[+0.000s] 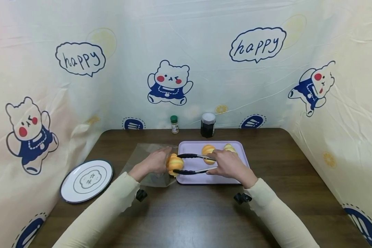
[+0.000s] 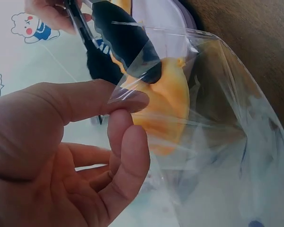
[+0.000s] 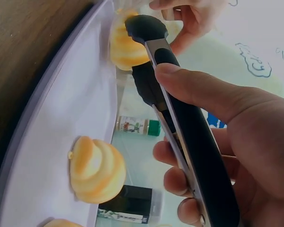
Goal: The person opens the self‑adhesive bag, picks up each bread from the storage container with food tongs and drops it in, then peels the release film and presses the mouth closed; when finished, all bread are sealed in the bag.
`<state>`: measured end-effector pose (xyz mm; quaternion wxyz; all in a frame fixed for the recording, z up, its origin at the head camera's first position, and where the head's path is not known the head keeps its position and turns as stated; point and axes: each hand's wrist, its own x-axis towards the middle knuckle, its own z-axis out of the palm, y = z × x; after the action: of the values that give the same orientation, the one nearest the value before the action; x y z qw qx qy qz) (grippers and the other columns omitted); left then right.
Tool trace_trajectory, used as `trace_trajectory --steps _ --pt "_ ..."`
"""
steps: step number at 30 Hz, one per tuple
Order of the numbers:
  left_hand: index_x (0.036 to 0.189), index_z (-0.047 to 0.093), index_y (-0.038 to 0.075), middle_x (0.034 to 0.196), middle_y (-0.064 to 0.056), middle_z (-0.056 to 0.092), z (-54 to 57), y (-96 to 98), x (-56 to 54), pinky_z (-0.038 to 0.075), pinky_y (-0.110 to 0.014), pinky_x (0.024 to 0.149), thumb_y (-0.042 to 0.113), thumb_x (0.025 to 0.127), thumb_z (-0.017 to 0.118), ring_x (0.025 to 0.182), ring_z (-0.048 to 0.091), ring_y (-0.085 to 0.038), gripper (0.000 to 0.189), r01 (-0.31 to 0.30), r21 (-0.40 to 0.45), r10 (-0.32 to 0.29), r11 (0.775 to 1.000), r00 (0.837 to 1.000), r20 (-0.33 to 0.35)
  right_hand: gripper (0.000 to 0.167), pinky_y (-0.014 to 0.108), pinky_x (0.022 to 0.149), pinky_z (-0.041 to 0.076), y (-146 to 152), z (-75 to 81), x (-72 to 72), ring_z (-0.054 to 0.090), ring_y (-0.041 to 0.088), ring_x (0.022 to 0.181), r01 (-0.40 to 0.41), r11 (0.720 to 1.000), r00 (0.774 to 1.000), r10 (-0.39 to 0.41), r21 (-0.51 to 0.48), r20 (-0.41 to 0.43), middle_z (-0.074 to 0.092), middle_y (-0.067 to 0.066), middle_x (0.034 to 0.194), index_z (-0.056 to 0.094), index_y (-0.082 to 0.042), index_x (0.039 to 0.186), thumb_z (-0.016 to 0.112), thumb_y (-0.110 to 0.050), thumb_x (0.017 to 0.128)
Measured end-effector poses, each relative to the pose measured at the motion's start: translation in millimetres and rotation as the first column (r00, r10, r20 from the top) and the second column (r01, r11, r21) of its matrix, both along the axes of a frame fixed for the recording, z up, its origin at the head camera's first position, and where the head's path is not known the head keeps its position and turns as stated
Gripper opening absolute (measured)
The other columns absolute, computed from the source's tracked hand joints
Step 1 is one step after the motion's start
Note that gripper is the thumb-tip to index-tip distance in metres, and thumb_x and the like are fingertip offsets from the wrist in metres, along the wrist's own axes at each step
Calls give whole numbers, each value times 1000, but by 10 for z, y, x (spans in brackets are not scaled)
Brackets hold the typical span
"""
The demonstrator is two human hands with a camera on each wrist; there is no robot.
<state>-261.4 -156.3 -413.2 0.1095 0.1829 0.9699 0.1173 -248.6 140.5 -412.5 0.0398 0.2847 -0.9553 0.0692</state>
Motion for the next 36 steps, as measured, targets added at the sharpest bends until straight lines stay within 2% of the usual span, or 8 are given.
trace_trajectory --steps 5,14,18,23,26,30,33,36 --pt "153 29 -6 160 -24 33 32 15 13 40 -51 114 14 74 81 141 42 -42 97 -8 31 8 999 1000 -4 61 32 70 57 -37 58 42 66 14 83 -23 1000 998 23 0 -58 73 -1 109 71 -21 123 84 -54 73" --pt "153 29 -6 160 -24 32 81 27 11 42 -50 113 15 74 82 136 48 -40 97 3 72 -1 997 1000 -17 64 34 73 57 -81 77 57 66 16 90 51 999 998 -50 5 -47 72 3 116 70 -18 124 81 -57 75" --pt "155 26 -3 163 -21 27 87 17 12 47 -48 106 15 74 81 134 49 -38 100 -19 90 18 996 1000 6 64 33 71 57 -65 70 62 67 15 89 -22 999 992 24 23 -122 72 0 111 69 -20 126 82 -55 74" --pt "157 22 -2 165 -20 21 83 6 10 40 -51 114 15 72 84 144 38 -40 106 -33 94 31 995 999 19 65 35 73 59 -44 66 56 70 18 96 -100 994 974 106 40 -199 71 -1 115 67 -21 128 83 -52 74" --pt "157 21 -2 165 -20 21 83 7 12 37 -52 116 14 71 84 147 34 -40 107 -31 90 29 995 999 17 64 36 73 59 -45 67 45 70 19 97 -101 994 977 104 29 -188 71 0 116 68 -20 128 83 -52 75" --pt "156 24 -4 165 -19 24 87 8 9 38 -51 116 13 70 83 145 36 -40 105 -28 82 27 996 999 21 63 37 76 59 -51 66 29 69 18 96 -50 999 991 49 -1 -124 72 2 116 69 -19 125 82 -54 75" --pt "155 24 -5 165 -20 23 94 3 2 33 -52 119 12 72 82 147 33 -40 103 -39 83 35 996 998 47 64 38 79 58 -46 66 22 68 19 96 -19 1000 996 18 -8 -85 71 4 119 69 -18 126 81 -55 76" --pt "156 20 -4 165 -21 20 97 -14 -6 29 -51 121 14 75 82 150 28 -39 104 -59 90 53 994 997 63 64 38 80 59 -29 81 22 69 19 96 -24 1000 995 26 16 -97 71 4 118 68 -18 127 81 -55 76"
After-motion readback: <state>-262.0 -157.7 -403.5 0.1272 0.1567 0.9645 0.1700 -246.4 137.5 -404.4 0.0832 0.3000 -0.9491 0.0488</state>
